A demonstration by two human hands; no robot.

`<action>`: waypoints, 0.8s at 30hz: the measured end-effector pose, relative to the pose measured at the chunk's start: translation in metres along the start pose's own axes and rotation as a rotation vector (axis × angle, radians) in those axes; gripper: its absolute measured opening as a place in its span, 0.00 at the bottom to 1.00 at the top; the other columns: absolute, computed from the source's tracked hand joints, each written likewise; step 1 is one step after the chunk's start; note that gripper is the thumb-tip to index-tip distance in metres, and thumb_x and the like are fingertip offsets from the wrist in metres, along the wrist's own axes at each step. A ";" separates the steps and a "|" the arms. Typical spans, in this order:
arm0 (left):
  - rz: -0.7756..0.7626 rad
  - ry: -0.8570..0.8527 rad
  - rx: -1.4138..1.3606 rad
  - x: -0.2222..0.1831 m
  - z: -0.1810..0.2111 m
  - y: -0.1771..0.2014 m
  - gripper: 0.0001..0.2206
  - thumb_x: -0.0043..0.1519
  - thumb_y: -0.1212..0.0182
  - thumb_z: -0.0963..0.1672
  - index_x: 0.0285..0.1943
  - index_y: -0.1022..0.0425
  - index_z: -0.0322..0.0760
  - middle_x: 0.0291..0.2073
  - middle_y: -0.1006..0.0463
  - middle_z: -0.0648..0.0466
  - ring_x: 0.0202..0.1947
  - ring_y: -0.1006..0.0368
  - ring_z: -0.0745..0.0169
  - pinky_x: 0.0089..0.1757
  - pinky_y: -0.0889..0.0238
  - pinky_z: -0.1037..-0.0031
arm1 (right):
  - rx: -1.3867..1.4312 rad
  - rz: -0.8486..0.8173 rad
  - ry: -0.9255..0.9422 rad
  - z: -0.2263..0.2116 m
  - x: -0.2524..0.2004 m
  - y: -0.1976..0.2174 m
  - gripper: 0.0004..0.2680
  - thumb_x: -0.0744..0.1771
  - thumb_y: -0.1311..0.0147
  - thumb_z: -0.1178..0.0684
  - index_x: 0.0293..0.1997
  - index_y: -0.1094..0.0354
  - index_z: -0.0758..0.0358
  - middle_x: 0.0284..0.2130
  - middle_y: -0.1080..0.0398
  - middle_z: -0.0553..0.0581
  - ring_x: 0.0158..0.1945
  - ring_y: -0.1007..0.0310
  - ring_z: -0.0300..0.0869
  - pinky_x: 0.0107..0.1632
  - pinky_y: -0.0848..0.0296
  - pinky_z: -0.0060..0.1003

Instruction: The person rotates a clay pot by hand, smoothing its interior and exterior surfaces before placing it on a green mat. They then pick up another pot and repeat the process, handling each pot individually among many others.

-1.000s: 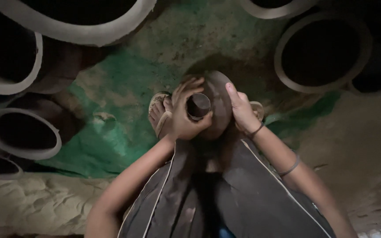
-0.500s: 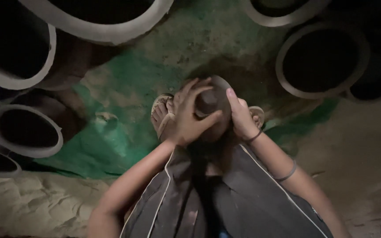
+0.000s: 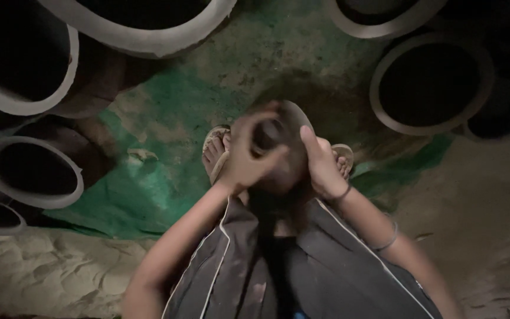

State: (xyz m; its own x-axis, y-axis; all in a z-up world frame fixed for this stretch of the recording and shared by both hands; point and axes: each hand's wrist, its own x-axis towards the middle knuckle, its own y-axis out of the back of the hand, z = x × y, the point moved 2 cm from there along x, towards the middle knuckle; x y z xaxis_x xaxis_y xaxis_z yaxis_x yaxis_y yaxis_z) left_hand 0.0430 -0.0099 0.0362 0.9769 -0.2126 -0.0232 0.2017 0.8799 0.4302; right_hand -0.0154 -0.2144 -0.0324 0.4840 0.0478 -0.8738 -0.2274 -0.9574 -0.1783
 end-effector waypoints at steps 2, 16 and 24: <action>0.124 0.270 -0.298 -0.003 -0.021 0.002 0.26 0.57 0.29 0.50 0.62 0.29 0.41 0.63 0.25 0.51 0.67 0.32 0.50 0.66 0.42 0.56 | -0.232 -0.010 0.156 -0.003 -0.018 0.012 0.15 0.73 0.53 0.43 0.42 0.29 0.67 0.37 0.29 0.50 0.41 0.33 0.37 0.44 0.31 0.36; 0.281 0.398 -1.330 -0.008 0.012 0.025 0.29 0.61 0.32 0.55 0.65 0.33 0.37 0.56 0.27 0.52 0.59 0.30 0.58 0.61 0.36 0.64 | -0.621 -0.134 0.531 -0.053 -0.060 -0.020 0.13 0.70 0.47 0.48 0.26 0.37 0.63 0.22 0.40 0.46 0.29 0.41 0.34 0.34 0.38 0.33; 0.054 0.152 -0.507 -0.019 -0.001 0.014 0.26 0.57 0.28 0.42 0.64 0.30 0.32 0.43 0.32 0.54 0.45 0.31 0.65 0.50 0.36 0.75 | -0.419 -0.036 0.370 -0.038 0.002 0.002 0.13 0.72 0.50 0.50 0.29 0.35 0.63 0.23 0.40 0.39 0.28 0.46 0.26 0.31 0.44 0.26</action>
State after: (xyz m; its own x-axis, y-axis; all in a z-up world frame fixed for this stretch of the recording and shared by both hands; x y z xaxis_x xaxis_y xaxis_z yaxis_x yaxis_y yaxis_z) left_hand 0.0271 0.0067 0.0413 0.9785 -0.1308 -0.1594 0.1234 0.9908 -0.0553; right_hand 0.0170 -0.2274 -0.0174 0.7669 0.0518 -0.6397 0.1136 -0.9920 0.0559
